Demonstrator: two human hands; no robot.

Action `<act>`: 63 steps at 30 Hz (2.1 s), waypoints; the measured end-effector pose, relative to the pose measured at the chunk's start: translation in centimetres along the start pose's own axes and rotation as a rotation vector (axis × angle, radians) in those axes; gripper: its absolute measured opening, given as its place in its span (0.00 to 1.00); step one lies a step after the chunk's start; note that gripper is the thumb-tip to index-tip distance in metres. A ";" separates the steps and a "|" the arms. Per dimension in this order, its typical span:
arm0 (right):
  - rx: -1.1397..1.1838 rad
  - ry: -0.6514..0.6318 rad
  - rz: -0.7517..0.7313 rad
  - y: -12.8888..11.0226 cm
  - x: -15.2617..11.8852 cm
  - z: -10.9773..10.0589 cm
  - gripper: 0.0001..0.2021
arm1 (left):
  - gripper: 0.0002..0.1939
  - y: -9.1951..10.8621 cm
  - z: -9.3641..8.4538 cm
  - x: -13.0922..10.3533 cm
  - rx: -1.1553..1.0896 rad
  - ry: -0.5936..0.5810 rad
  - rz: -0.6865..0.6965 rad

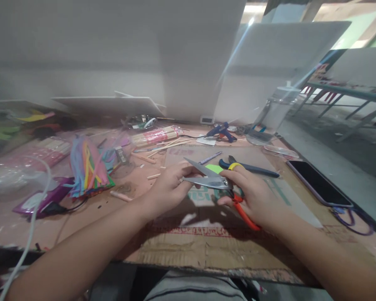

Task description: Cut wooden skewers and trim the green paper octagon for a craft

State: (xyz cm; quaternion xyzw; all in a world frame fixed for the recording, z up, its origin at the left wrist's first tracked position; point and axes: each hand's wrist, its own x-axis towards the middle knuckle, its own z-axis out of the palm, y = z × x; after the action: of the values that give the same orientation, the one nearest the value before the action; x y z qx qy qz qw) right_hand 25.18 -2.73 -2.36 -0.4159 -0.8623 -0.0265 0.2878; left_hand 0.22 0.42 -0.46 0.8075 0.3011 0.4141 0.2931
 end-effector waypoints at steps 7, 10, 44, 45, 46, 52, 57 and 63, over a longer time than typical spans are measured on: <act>-0.014 0.034 -0.019 -0.1 0.3 -0.2 0.27 | 0.13 0.6 0.0 0.2 -0.119 -0.020 -0.077; -0.005 0.024 -0.013 -0.2 0.3 -0.3 0.26 | 0.10 0.6 0.0 0.2 -0.134 -0.006 -0.073; -0.024 -0.006 0.120 -0.3 0.0 0.3 0.21 | 0.11 -0.9 0.8 0.2 -0.148 0.001 -0.093; -0.007 0.003 0.132 -0.3 0.0 0.2 0.21 | 0.11 -0.9 0.8 0.2 -0.175 0.004 -0.092; 0.014 0.014 0.148 -0.3 0.1 0.2 0.22 | 0.11 -0.9 0.8 0.2 -0.211 0.006 -0.093; 0.164 0.078 0.293 0.8 0.3 -0.2 0.29 | 0.08 -0.3 0.8 0.4 -0.363 0.034 -0.132; 0.151 0.051 0.268 1.2 0.1 -0.1 0.28 | 0.08 -0.3 0.6 0.4 -0.358 0.071 -0.115; 0.045 0.085 0.054 0.4 0.6 -0.5 0.30 | 0.04 -0.3 0.4 0.5 -0.293 0.135 -0.102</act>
State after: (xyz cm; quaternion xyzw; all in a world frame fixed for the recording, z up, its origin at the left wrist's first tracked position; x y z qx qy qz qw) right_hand 25.40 -2.23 -1.72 -0.4309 -0.8382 -0.0170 0.3339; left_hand 0.68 0.89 -0.63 0.7100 0.2971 0.4915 0.4076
